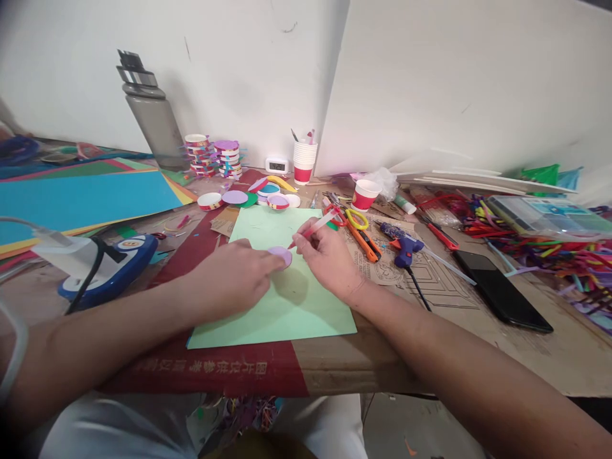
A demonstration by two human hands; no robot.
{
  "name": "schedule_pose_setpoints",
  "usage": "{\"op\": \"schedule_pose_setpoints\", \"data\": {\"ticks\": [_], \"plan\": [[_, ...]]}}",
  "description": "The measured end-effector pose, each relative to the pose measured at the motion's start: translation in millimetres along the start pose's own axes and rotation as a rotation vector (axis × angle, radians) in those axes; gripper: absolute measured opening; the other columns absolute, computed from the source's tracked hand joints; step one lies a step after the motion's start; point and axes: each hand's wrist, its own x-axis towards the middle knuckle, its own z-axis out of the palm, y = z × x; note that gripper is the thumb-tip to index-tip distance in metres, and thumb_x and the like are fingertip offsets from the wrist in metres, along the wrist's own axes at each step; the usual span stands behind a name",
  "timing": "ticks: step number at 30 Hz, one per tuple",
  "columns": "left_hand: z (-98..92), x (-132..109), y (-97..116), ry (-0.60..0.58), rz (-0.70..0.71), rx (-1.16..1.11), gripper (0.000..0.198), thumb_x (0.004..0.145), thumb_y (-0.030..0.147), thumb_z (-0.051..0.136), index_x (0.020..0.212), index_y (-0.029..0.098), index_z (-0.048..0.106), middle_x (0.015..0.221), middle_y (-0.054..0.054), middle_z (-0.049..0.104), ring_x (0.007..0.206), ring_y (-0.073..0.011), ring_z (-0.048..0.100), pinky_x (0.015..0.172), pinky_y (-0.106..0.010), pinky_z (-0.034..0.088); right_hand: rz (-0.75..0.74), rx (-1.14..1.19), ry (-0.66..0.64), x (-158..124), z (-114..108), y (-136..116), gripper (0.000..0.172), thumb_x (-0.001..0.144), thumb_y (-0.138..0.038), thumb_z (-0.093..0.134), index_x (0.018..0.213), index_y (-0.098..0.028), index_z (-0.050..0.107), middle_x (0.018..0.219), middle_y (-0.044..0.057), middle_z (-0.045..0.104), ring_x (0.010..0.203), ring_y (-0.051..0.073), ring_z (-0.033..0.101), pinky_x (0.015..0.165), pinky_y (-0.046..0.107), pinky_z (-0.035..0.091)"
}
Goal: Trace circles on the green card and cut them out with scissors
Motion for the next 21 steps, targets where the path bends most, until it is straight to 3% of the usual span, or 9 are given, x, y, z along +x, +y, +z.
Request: {"op": "schedule_pose_setpoints", "data": {"ticks": [2, 5, 10, 16, 21], "plan": [[4.8, -3.4, 11.5, 0.035, 0.126, 0.11, 0.021, 0.085, 0.014, 0.048, 0.092, 0.011, 0.068, 0.092, -0.015, 0.072, 0.082, -0.0259, 0.067, 0.073, -0.039, 0.043, -0.011, -0.024, -0.013, 0.1, 1.3, 2.2, 0.015, 0.091, -0.032, 0.054, 0.083, -0.019, 0.056, 0.069, 0.0, 0.06, 0.064, 0.014, 0.057, 0.061, 0.026, 0.044], [10.6, -7.9, 21.6, 0.109, 0.158, 0.184, 0.026, 0.088, 0.02, 0.047, 0.092, 0.007, 0.069, 0.091, -0.019, 0.071, 0.084, -0.0284, 0.067, 0.073, -0.041, 0.043, -0.042, -0.087, -0.059, 2.8, 3.0, -1.9, 0.014, 0.091, -0.03, 0.054, 0.084, -0.019, 0.058, 0.07, 0.0, 0.06, 0.064, 0.014, 0.057, 0.061, 0.026, 0.043], [9.3, -10.4, 21.1, 0.127, 0.117, 0.142, 0.038, 0.095, 0.03, 0.04, 0.095, 0.007, 0.071, 0.092, -0.019, 0.072, 0.085, -0.0284, 0.068, 0.075, -0.043, 0.043, -0.036, -0.113, -0.108, 12.4, 10.6, -11.1, 0.014, 0.092, -0.027, 0.053, 0.081, -0.018, 0.057, 0.073, 0.001, 0.066, 0.064, 0.013, 0.06, 0.064, 0.027, 0.045], [9.5, -9.6, 20.7, 0.093, 0.068, 0.066, 0.041, 0.096, 0.036, 0.041, 0.096, 0.008, 0.071, 0.093, -0.017, 0.073, 0.088, -0.029, 0.068, 0.078, -0.044, 0.044, 0.013, -0.003, -0.125, 14.1, 22.0, -1.5, 0.009, 0.093, -0.028, 0.053, 0.087, -0.02, 0.054, 0.074, 0.001, 0.069, 0.07, 0.015, 0.066, 0.066, 0.027, 0.048], [16.0, -10.3, 25.6, 0.215, 0.029, 0.075, 0.048, 0.097, 0.047, 0.042, 0.101, 0.009, 0.071, 0.101, -0.017, 0.073, 0.097, -0.0296, 0.065, 0.087, -0.044, 0.042, 0.002, -0.031, -0.117, 13.5, 21.0, -0.7, 0.009, 0.092, -0.024, 0.052, 0.085, -0.02, 0.055, 0.076, 0.0, 0.068, 0.072, 0.015, 0.066, 0.068, 0.027, 0.049]]}}
